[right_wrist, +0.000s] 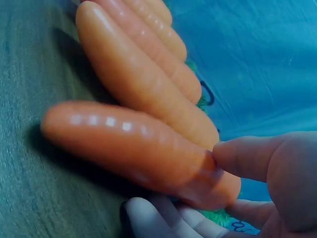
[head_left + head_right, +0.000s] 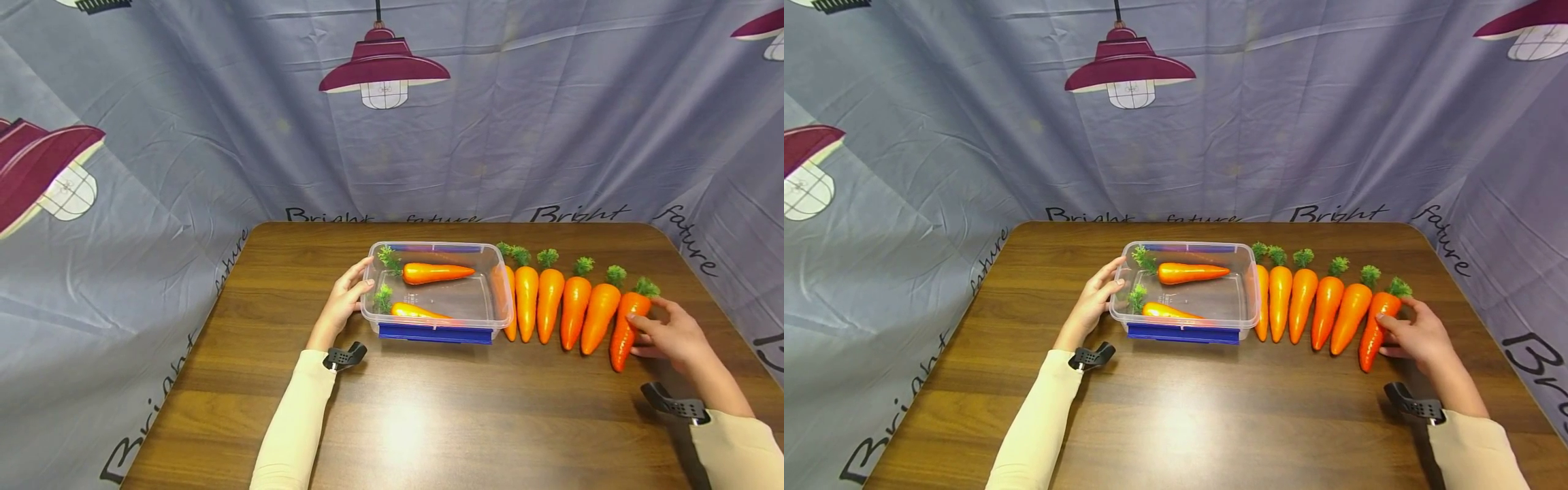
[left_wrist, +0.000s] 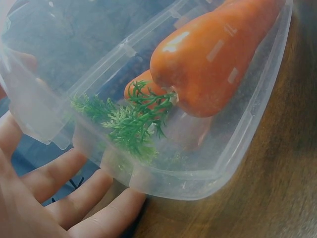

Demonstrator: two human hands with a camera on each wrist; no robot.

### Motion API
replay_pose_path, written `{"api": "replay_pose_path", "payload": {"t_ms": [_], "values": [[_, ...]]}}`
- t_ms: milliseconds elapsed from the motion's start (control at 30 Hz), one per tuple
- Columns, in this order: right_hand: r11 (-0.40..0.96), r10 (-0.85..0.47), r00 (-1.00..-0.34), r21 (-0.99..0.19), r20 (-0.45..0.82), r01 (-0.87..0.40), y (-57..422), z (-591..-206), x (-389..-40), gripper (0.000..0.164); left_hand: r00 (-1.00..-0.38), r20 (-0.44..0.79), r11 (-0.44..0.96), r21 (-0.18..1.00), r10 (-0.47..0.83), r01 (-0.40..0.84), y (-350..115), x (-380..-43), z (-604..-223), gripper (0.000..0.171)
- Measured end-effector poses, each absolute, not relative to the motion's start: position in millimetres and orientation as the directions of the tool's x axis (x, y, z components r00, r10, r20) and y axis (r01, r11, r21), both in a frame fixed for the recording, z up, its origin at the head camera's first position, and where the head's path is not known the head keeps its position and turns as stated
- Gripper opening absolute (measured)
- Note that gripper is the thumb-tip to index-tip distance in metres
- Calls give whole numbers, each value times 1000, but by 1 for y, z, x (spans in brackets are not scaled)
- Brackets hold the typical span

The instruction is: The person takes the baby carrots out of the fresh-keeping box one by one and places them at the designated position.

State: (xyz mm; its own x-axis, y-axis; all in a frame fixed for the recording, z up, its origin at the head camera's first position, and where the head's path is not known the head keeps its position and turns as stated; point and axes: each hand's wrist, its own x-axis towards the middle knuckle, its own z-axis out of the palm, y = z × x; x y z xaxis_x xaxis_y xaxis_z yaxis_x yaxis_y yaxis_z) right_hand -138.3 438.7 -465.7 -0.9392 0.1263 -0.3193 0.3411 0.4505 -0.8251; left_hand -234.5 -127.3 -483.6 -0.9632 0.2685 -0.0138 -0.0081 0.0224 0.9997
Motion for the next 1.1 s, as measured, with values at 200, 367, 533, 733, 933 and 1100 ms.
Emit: {"api": "replay_pose_path", "payload": {"t_ms": [200,367,533,733,933,1100], "values": [[399,141,-933,-844,-330,359,440,-469,-138,88,-963,-21,23,1000,268,-15,-127,-235,-484,57],[403,147,-932,-841,-331,362,441,-470,-138,87,-965,-25,28,999,262,-18,-127,-235,-484,56],[400,143,-931,-841,-336,365,442,-469,-139,87,-966,-25,28,999,258,-18,-127,-235,-484,56],[431,161,-930,-824,-332,368,443,-464,-138,86,-966,-28,30,999,258,-21,-126,-235,-483,56],[478,201,-931,-799,-305,365,450,-447,-137,85,-966,-27,27,999,259,-21,-126,-235,-483,56],[447,193,-947,-836,-257,318,448,-434,-139,86,-966,-24,30,999,258,-17,-127,-234,-482,56]]}}
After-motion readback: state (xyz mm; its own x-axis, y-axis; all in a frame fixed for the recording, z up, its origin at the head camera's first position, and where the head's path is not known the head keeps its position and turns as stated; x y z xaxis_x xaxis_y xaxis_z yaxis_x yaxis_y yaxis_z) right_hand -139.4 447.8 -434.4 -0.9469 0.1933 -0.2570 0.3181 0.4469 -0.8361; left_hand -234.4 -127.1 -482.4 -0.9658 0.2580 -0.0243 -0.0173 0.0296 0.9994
